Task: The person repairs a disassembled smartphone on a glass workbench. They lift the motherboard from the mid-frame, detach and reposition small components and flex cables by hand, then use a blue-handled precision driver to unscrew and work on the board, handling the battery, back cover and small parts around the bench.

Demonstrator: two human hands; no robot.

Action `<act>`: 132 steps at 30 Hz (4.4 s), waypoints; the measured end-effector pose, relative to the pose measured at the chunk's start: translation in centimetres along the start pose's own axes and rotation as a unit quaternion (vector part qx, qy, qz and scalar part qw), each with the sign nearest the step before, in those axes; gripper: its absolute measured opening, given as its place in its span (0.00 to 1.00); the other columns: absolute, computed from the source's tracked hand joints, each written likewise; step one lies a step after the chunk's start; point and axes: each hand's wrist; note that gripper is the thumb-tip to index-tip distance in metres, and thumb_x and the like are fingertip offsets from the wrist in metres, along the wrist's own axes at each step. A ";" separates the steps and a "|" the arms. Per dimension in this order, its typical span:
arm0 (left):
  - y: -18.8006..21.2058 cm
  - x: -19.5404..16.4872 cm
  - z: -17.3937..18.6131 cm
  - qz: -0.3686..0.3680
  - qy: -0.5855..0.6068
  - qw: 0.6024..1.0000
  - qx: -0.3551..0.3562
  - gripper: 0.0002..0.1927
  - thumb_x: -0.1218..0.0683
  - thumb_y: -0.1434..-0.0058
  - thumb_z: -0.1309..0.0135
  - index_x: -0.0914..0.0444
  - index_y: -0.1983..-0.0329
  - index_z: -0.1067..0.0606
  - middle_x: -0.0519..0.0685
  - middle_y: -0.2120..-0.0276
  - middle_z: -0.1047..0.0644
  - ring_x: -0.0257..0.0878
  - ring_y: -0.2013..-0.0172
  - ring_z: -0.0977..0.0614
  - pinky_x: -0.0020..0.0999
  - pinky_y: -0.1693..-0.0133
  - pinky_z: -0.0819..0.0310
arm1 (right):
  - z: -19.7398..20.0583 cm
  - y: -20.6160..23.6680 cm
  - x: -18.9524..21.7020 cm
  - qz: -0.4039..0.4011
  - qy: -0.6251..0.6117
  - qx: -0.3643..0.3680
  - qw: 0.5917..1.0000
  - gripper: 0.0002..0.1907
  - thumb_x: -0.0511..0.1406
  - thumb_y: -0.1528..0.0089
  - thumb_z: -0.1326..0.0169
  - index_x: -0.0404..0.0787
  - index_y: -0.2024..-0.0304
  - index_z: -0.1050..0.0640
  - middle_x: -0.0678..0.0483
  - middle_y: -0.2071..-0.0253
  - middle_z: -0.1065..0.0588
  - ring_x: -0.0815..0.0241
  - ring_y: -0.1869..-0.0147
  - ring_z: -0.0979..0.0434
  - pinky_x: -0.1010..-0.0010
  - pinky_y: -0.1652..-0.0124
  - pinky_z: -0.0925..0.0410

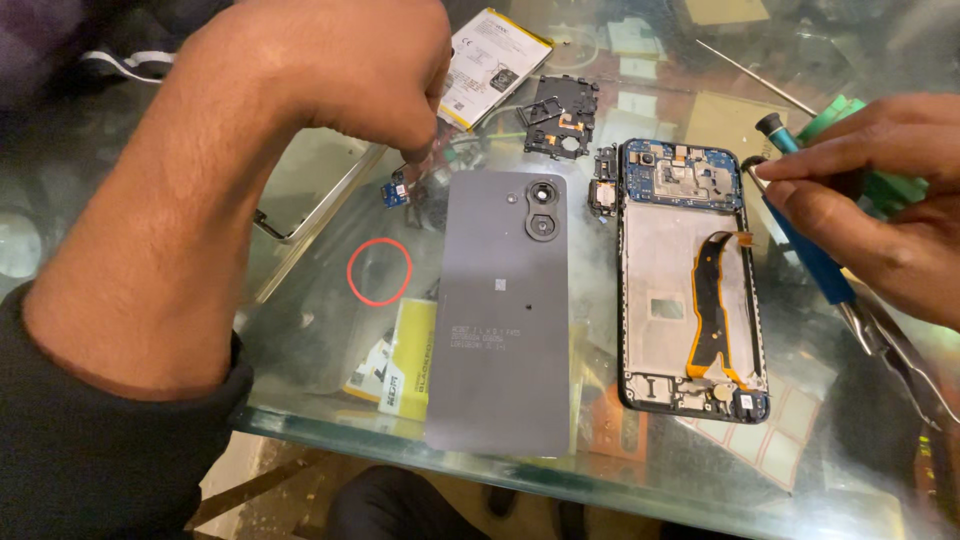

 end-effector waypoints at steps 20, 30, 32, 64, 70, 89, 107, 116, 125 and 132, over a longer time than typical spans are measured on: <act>0.7 0.6 1.0 -0.138 0.243 0.959 0.049 0.08 0.57 0.54 0.31 0.64 0.76 0.19 0.47 0.84 0.21 0.35 0.81 0.26 0.34 0.78 0.34 | 1.0 -0.9 2.6 0.041 -0.015 -0.024 0.999 0.07 0.26 0.39 0.39 0.34 0.58 0.17 0.45 0.63 0.21 0.56 0.59 0.19 0.68 0.56 0.27; 3.2 -1.1 2.1 -0.298 0.506 0.809 0.041 0.05 0.61 0.48 0.35 0.66 0.70 0.20 0.44 0.76 0.29 0.29 0.73 0.27 0.26 0.70 0.32 | 1.6 -1.4 4.0 0.005 -0.016 -0.027 1.000 0.07 0.23 0.41 0.39 0.31 0.60 0.16 0.45 0.66 0.20 0.59 0.65 0.20 0.70 0.60 0.27; 2.7 -2.8 1.2 -0.312 0.580 0.753 0.006 0.06 0.60 0.42 0.35 0.67 0.65 0.21 0.44 0.70 0.25 0.28 0.68 0.24 0.25 0.65 0.29 | 1.7 -1.3 4.2 -0.024 -0.057 -0.024 0.998 0.06 0.24 0.38 0.40 0.30 0.58 0.17 0.47 0.66 0.20 0.60 0.63 0.20 0.71 0.59 0.28; -0.4 -10.5 -4.6 -0.262 0.670 0.691 -0.074 0.11 0.58 0.42 0.31 0.67 0.59 0.18 0.47 0.67 0.16 0.26 0.67 0.16 0.21 0.63 0.18 | 1.3 -0.1 4.9 -0.146 -0.405 0.011 0.903 0.26 0.21 0.43 0.40 0.36 0.48 0.36 0.40 0.60 0.19 0.54 0.55 0.14 0.64 0.53 0.20; -0.4 -10.5 -4.9 -0.254 0.666 0.697 -0.081 0.10 0.62 0.41 0.33 0.67 0.58 0.18 0.47 0.64 0.14 0.27 0.63 0.13 0.22 0.59 0.16 | 1.4 -0.1 5.8 -0.154 -0.413 -0.004 0.897 0.25 0.21 0.43 0.39 0.36 0.49 0.35 0.41 0.61 0.19 0.54 0.56 0.14 0.63 0.54 0.22; 1.0 -10.6 -4.0 -0.292 0.598 0.716 -0.211 0.08 0.62 0.46 0.29 0.63 0.65 0.18 0.45 0.60 0.19 0.29 0.62 0.16 0.25 0.58 0.18 | 1.7 0.6 6.3 -0.122 -0.350 -0.080 0.925 0.23 0.18 0.40 0.42 0.39 0.53 0.39 0.43 0.60 0.23 0.50 0.45 0.15 0.62 0.47 0.24; 1.5 -10.8 -3.6 -0.334 0.582 0.705 -0.231 0.10 0.63 0.44 0.28 0.63 0.65 0.20 0.44 0.61 0.19 0.29 0.62 0.18 0.24 0.59 0.18 | 1.1 1.4 5.7 -0.094 -0.381 -0.080 0.916 0.20 0.18 0.40 0.41 0.39 0.57 0.36 0.44 0.60 0.22 0.54 0.45 0.16 0.59 0.43 0.24; 1.6 -10.7 -3.6 -0.342 0.557 0.712 -0.256 0.10 0.65 0.45 0.30 0.63 0.65 0.20 0.45 0.60 0.18 0.31 0.60 0.16 0.26 0.56 0.17 | 1.2 1.4 5.9 -0.093 -0.378 -0.074 0.918 0.21 0.17 0.43 0.40 0.39 0.58 0.34 0.43 0.57 0.23 0.56 0.46 0.17 0.59 0.45 0.23; 1.7 -10.7 -3.6 -0.324 0.572 0.714 -0.241 0.09 0.66 0.45 0.34 0.62 0.67 0.22 0.44 0.61 0.19 0.29 0.61 0.16 0.25 0.57 0.19 | 1.8 1.0 6.7 -0.158 -0.426 -0.062 0.889 0.17 0.19 0.39 0.45 0.39 0.55 0.34 0.41 0.55 0.22 0.57 0.49 0.17 0.67 0.46 0.20; 1.8 -10.9 -3.6 -0.331 0.590 0.698 -0.235 0.08 0.67 0.41 0.35 0.64 0.62 0.22 0.46 0.59 0.20 0.30 0.60 0.17 0.25 0.56 0.18 | 1.4 1.2 5.6 -0.152 -0.427 -0.053 0.890 0.20 0.18 0.43 0.42 0.39 0.56 0.34 0.40 0.55 0.22 0.59 0.51 0.17 0.69 0.48 0.21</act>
Point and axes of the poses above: each hand's wrist, its own y-axis away from the middle knuckle, its own z-axis out of the back of the hand, x = y × z
